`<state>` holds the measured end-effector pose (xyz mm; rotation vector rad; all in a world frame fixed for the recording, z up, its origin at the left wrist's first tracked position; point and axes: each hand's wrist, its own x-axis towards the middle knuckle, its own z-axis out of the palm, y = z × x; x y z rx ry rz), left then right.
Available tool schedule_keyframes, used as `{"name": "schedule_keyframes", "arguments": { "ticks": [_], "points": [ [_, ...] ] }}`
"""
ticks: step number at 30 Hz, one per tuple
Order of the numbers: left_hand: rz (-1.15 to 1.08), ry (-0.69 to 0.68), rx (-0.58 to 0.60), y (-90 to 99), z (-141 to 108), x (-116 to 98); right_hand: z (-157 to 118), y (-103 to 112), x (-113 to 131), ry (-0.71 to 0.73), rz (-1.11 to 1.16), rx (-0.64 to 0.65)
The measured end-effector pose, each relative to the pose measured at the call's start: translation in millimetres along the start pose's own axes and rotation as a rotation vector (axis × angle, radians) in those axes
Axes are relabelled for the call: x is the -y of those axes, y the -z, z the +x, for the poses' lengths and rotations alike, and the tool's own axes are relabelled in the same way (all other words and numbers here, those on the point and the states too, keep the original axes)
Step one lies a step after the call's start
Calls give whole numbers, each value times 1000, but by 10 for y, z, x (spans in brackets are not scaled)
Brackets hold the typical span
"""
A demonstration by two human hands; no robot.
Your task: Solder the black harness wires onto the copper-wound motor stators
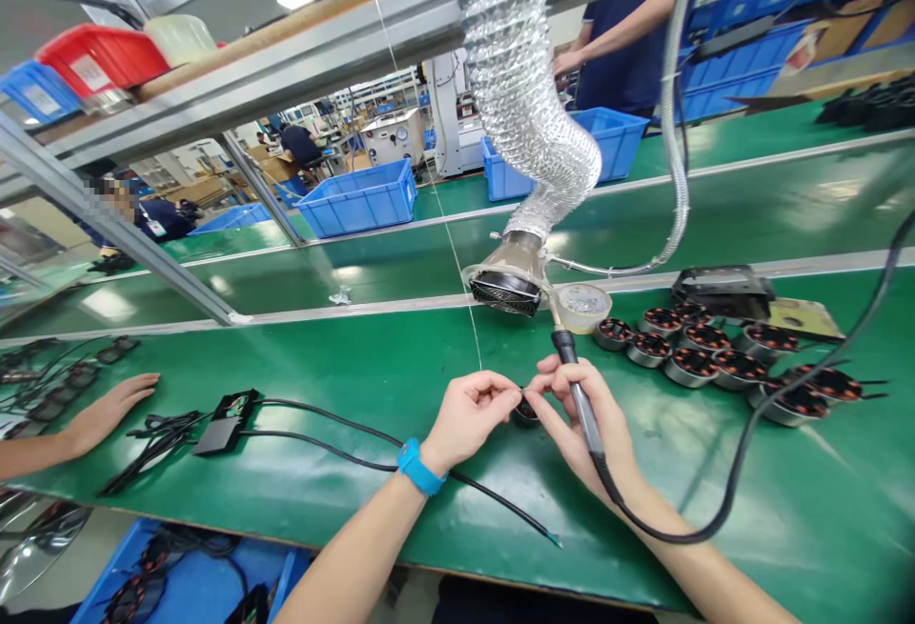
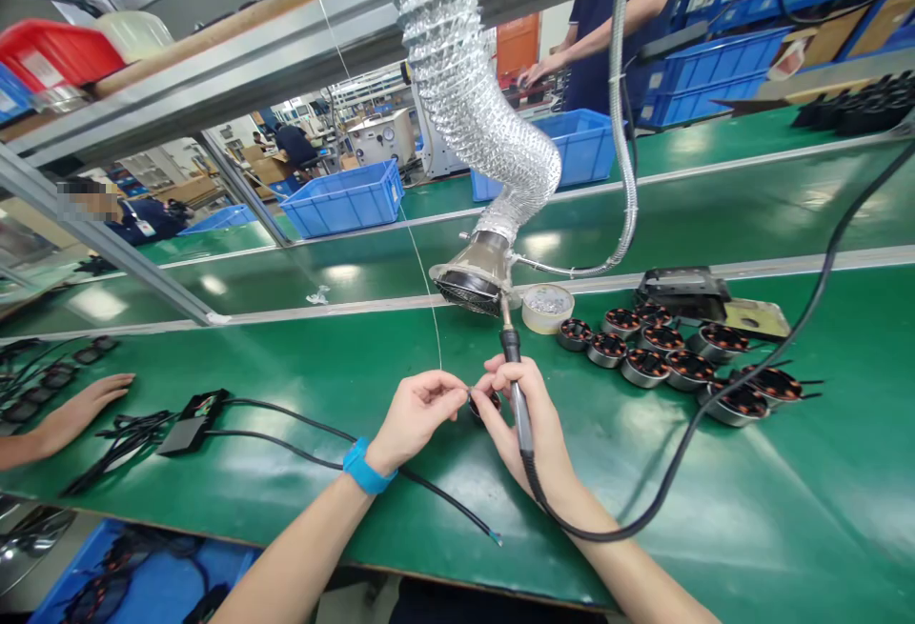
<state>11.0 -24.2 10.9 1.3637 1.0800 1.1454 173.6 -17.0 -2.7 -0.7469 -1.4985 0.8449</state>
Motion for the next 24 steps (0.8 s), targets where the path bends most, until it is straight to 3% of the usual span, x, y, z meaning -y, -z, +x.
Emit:
{"name": "schedule_keyframes", "arguments": {
  "ticks": [5,10,14,18,24],
  "points": [
    [-147,44,-111,-21,21,-20,-58,-134,54,56,-38,-76],
    [-125,51,-157,7,21,-9,-68,-130,95,232,-293,21],
    [8,39,-65,-13,-16,41,-14,-105,109,266,-326,-26],
    [90,13,20,-48,-58,36,1,-92,110,292,-315,12],
    [214,11,89,103,-38,-103,-38,-8,80,199,-280,32]
  ]
}}
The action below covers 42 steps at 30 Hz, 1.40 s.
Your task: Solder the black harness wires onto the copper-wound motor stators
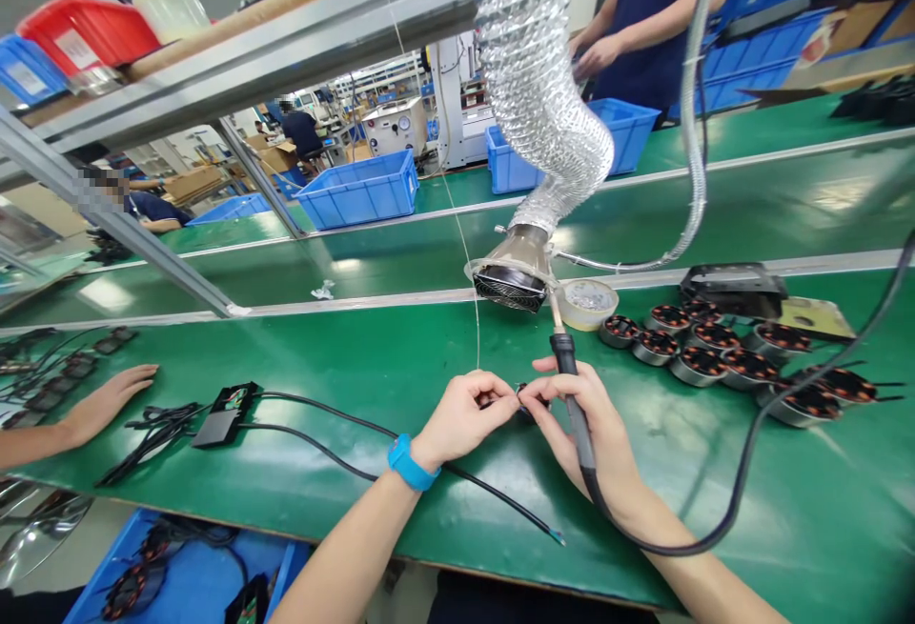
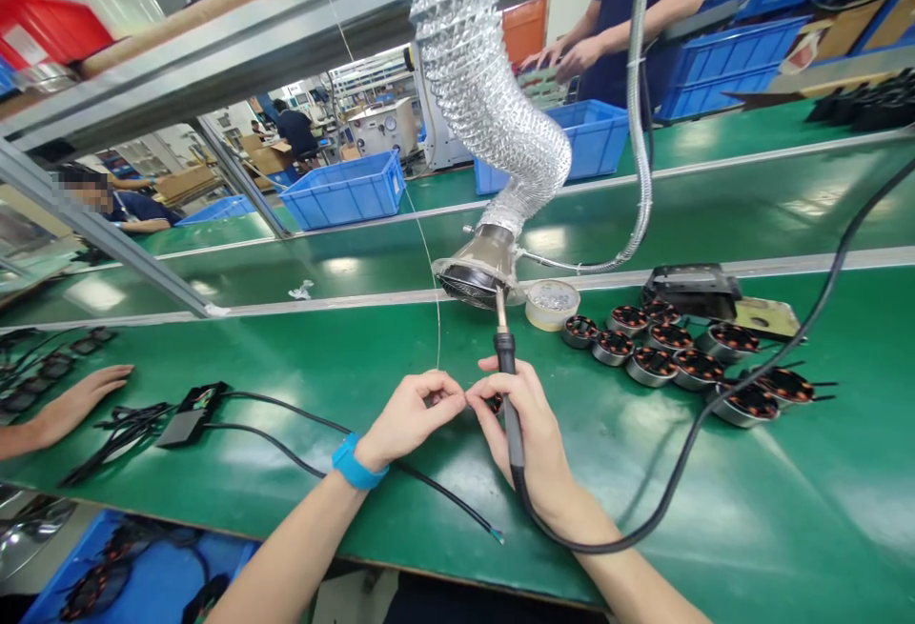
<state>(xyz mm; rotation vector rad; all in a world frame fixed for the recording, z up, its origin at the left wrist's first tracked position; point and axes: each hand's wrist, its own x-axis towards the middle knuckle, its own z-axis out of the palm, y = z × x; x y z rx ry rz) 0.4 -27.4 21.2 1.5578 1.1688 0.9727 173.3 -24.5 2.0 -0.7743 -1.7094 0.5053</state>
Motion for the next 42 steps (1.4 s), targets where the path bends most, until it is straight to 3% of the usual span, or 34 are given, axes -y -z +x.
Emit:
{"name": "schedule_keyframes", "arguments": {
  "ticks": [4,9,12,19,31,42],
  "points": [
    [-56,41,74,44,8,6,-44,12,-46,-38,-30,37],
    [-64,94,-54,-59,42,73,-82,-8,-68,-18,-111,75],
    [-49,104,-116,-91,98,87,-68,29,-51,-45,-126,27],
    [-45,108,-152,-63,210,116,-88,199,-8,-268,-81,-142],
    [-23,124,-134,-54,217,161,-169,276,-30,-133,-105,-133],
    [-10,117,-136,-54,218,160,-179,248,-14,-241,-28,-124]
  ]
}}
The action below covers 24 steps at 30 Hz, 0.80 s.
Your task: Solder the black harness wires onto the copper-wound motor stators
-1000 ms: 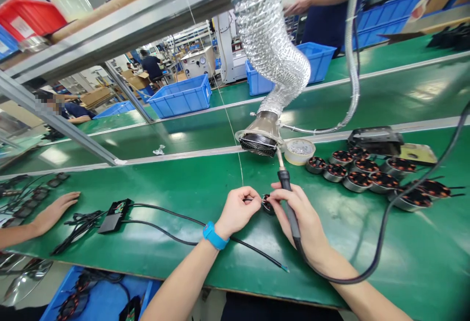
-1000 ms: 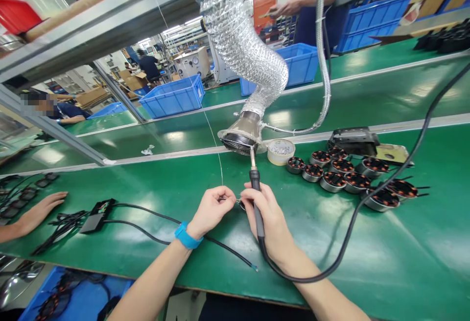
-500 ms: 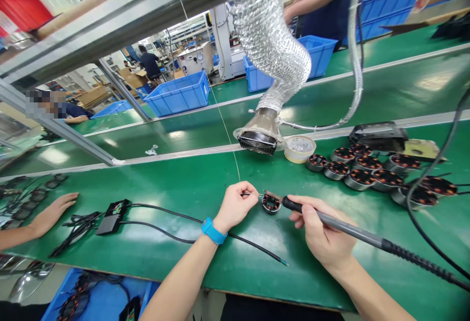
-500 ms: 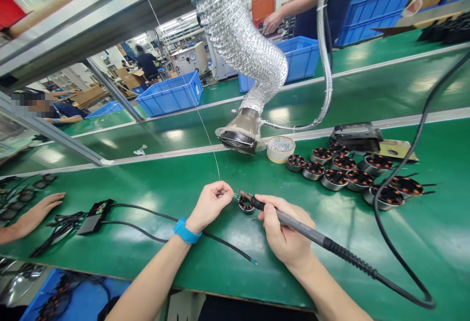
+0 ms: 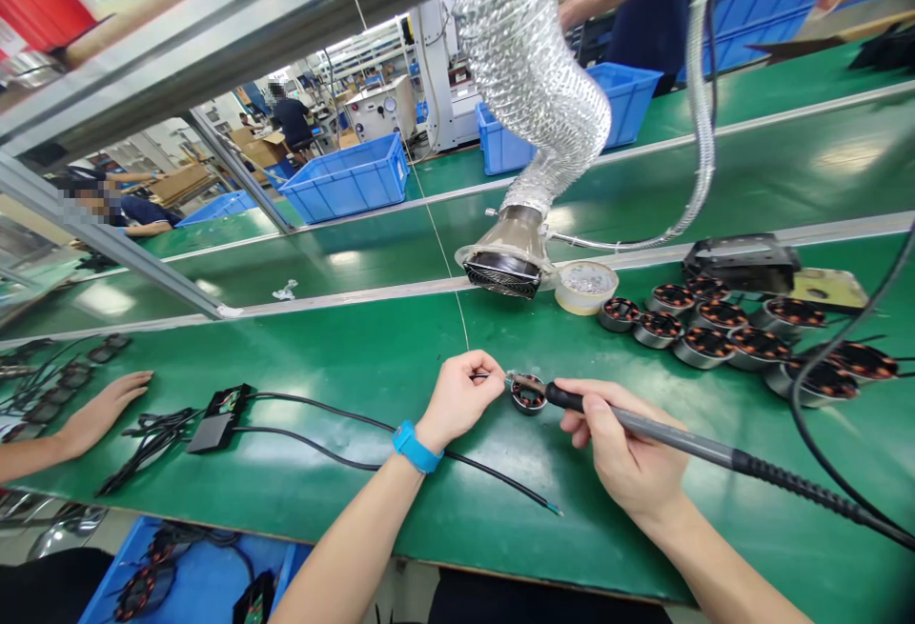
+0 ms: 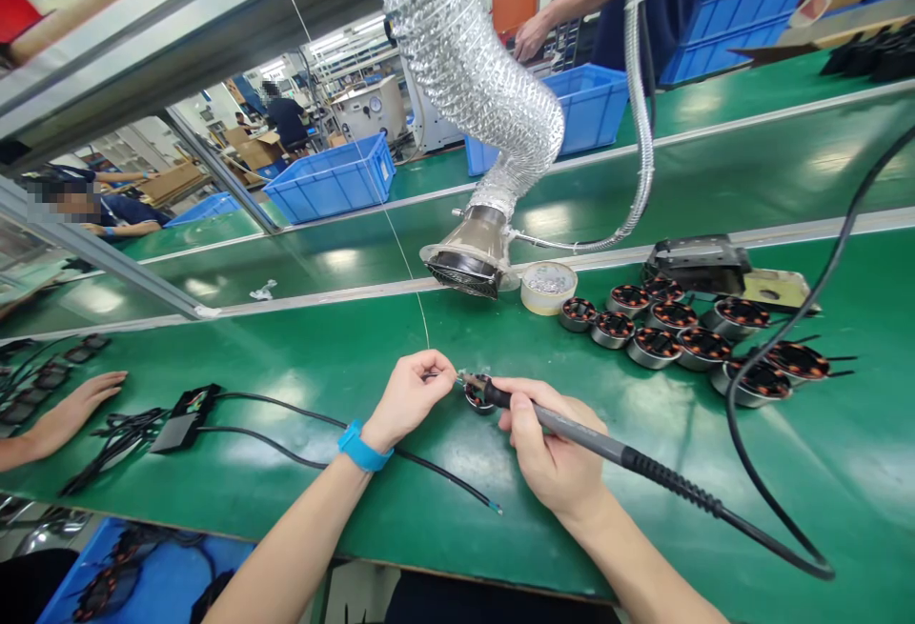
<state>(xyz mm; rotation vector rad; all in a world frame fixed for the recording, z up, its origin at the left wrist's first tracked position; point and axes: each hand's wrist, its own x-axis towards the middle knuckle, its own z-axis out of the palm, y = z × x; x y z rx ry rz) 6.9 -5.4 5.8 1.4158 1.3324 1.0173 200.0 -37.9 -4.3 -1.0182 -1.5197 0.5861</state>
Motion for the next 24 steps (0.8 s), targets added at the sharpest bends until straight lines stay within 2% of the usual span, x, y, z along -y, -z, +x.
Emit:
{"name": "schedule_keyframes", "arguments": {
  "ticks": [14,24],
  "points": [
    [5,-5,2,11,3,3,-17,-6,-16,-29,62,-50],
    [8,-14,1,11,8,17,-17,-7,-25,-14,35,-39]
  ]
}}
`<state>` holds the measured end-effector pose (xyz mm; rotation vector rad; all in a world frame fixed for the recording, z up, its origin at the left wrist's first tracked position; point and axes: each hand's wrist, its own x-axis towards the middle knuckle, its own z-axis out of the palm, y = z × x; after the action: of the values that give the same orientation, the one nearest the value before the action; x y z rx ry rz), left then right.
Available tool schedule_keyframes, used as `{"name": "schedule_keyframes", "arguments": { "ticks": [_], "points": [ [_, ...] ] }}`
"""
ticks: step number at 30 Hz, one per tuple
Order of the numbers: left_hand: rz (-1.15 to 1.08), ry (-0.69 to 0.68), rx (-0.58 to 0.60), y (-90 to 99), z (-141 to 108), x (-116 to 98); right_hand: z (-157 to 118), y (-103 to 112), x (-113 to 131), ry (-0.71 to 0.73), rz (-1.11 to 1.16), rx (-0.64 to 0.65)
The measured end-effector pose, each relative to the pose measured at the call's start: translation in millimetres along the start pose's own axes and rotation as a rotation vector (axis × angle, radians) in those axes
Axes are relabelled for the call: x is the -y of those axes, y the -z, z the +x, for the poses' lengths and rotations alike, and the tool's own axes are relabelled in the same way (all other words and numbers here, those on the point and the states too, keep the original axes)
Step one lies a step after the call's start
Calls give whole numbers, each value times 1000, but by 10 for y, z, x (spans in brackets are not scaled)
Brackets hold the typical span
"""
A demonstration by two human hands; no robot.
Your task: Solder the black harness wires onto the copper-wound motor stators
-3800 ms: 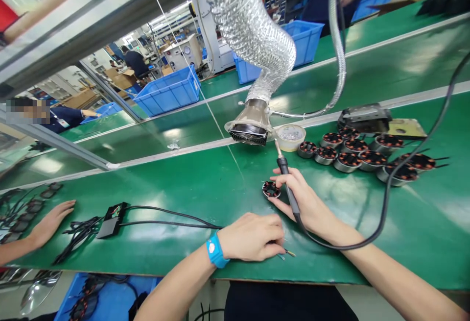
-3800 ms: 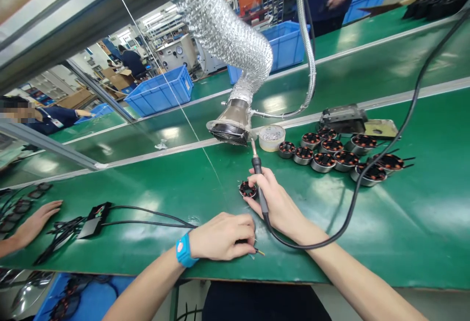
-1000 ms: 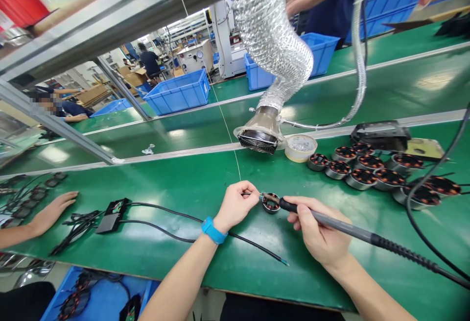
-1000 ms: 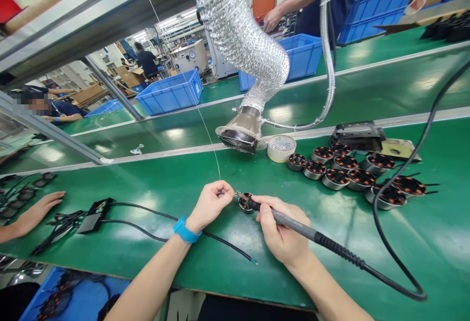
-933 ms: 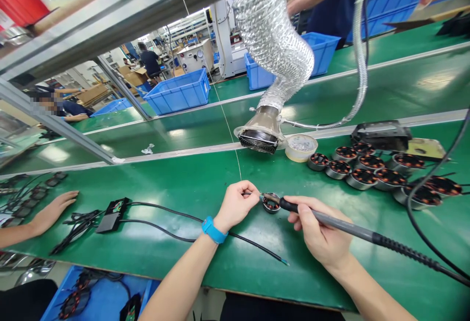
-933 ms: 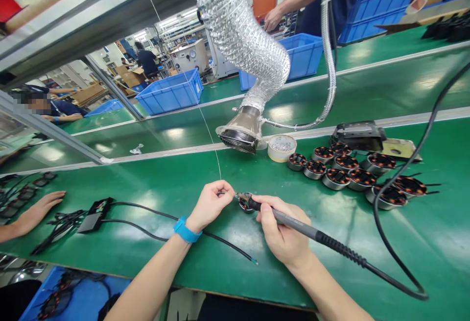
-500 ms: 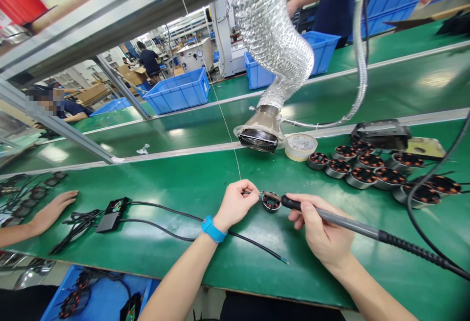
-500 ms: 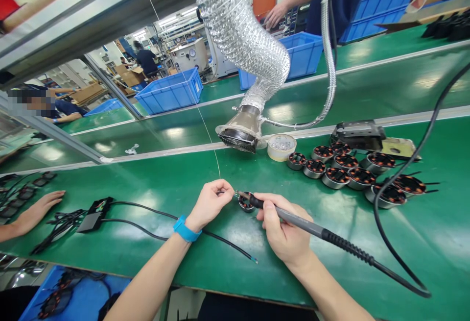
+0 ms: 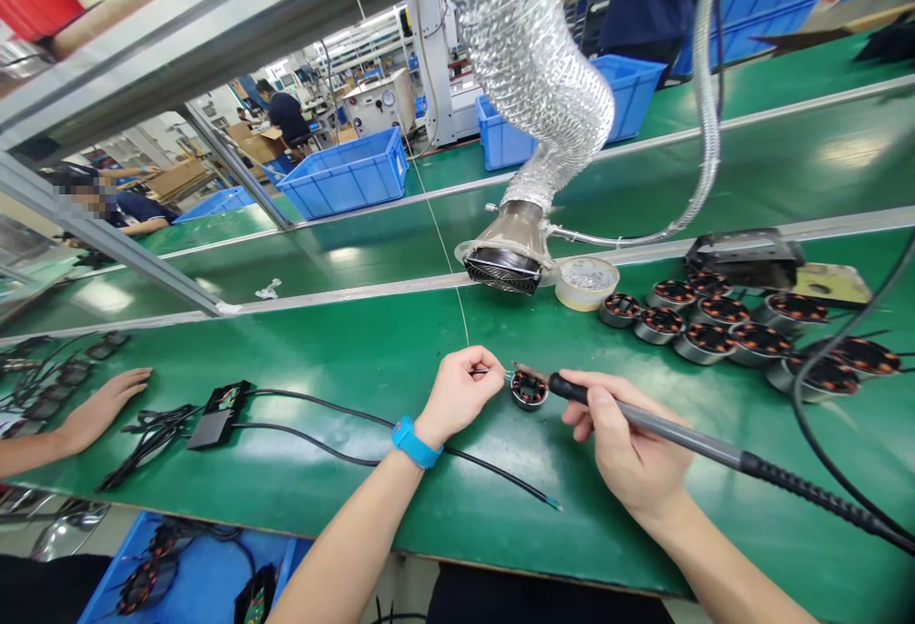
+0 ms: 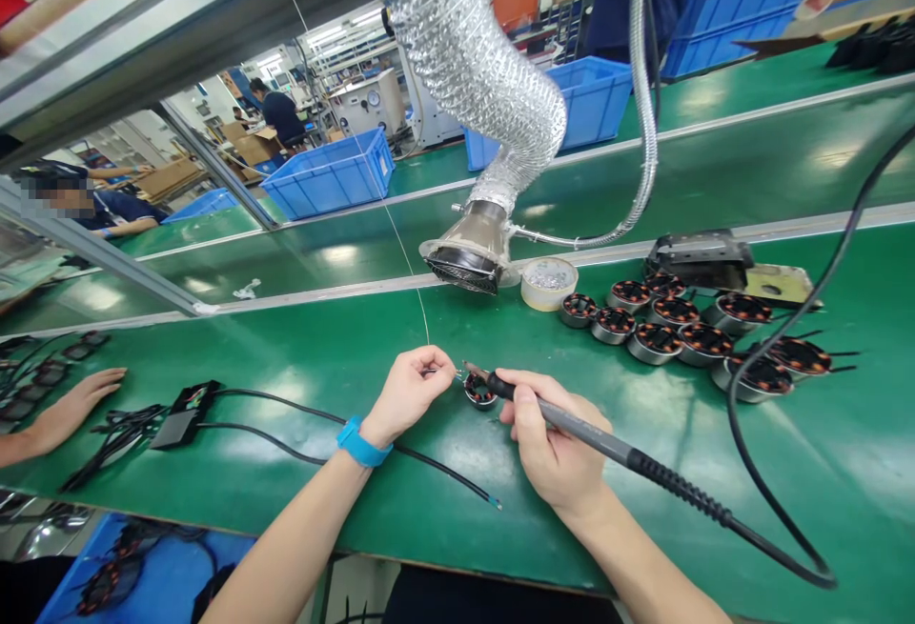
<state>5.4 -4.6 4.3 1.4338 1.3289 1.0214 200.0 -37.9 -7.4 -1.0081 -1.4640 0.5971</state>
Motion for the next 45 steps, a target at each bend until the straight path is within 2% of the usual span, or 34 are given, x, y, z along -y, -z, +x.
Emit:
{"name": "schedule_keyframes", "arguments": {
  "ticks": [7,12,18,24,26,32,36,43,45],
  "points": [
    [-8,9,10,1,-7,-20,83,-84,57,119,-88,42],
    [8,-3,39,7,-38,-51,155,-191,-24,280,-159,203],
    [67,-82,67,10,-104,-70,205,-290,-41,287,-164,297],
    [185,-169,56,47,-135,-88,223,-299,-33,316,-154,320],
    [165,-152,68,56,-137,-85,212,-290,-54,324,-155,321],
    [-58,22,58,13,-105,-29,175,-279,-70,327,-154,324],
    [-128,100,49,9,-82,5,187,-240,-20,310,-167,239],
    [-128,155,44,-6,-103,36,108,-35,9,177,-194,-71],
    [-124,159,41,-27,-114,23,55,3,-2,186,-154,-110]
  ]
}}
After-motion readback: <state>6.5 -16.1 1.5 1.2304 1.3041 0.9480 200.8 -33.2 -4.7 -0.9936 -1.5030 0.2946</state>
